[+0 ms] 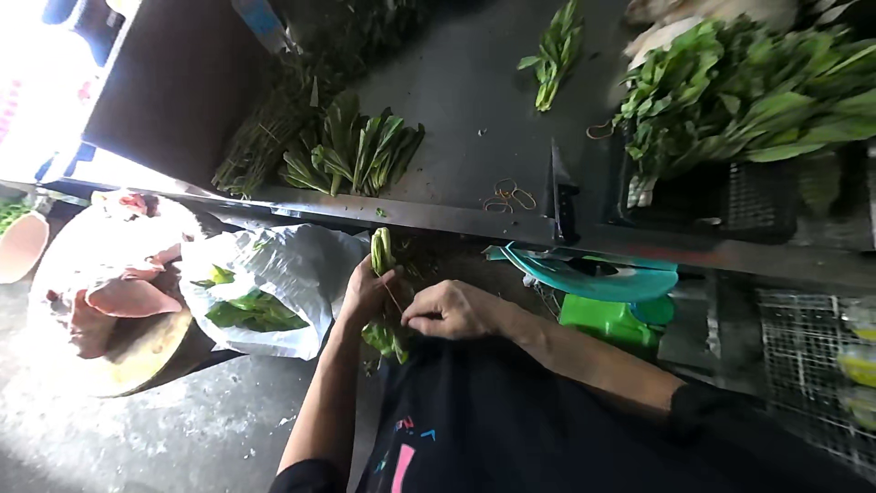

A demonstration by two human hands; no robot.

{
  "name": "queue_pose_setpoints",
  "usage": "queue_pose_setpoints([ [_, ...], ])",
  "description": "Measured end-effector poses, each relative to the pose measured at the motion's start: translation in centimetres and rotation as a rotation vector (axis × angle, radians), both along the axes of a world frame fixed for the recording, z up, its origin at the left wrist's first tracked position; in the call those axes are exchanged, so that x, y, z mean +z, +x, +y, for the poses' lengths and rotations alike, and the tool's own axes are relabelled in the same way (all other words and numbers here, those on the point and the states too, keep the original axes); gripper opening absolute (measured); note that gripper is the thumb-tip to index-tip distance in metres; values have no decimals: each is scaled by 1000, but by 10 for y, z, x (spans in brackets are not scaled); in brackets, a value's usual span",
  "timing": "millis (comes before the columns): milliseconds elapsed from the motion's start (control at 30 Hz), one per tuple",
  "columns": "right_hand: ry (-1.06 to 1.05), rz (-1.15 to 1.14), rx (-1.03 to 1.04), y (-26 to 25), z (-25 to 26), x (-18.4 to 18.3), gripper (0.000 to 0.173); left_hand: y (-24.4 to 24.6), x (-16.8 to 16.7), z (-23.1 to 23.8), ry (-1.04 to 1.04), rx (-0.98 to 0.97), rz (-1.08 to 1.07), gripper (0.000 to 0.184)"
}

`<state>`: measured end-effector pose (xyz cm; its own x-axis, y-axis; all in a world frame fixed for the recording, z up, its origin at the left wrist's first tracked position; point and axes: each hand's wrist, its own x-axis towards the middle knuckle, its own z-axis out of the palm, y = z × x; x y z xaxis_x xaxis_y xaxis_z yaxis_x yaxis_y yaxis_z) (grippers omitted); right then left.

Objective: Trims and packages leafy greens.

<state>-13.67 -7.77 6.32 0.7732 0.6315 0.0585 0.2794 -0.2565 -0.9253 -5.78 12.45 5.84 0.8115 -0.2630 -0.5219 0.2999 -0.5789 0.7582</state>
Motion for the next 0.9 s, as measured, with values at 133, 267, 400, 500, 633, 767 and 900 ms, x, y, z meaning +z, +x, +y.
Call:
queue_pose_setpoints([
  [133, 95, 173, -115, 6, -14, -13, 26, 1, -2, -1, -93, 16, 27, 37],
  [267, 519, 762, -503, 18, -54, -71, 20, -2, -2, 4, -221, -95, -94, 44],
  [400, 590, 1148, -695, 27, -54, -97, 28, -10, 0, -13, -261, -237, -109, 48],
  [500, 667, 1306, -818, 46, -45, -95, 27, -10, 4, -23, -76, -386, -153, 48],
  [633, 710, 1079, -707, 61, -41, -59, 19, -6, 8, -25, 360, -648, -192, 48],
  [767, 278, 707, -455, 60, -22, -16, 29, -2, -12, -14, 583, -613, -182, 45],
  [900, -142, 378, -184, 41, 19, -14, 38, -8, -28, -15, 686, -568, -118, 50],
])
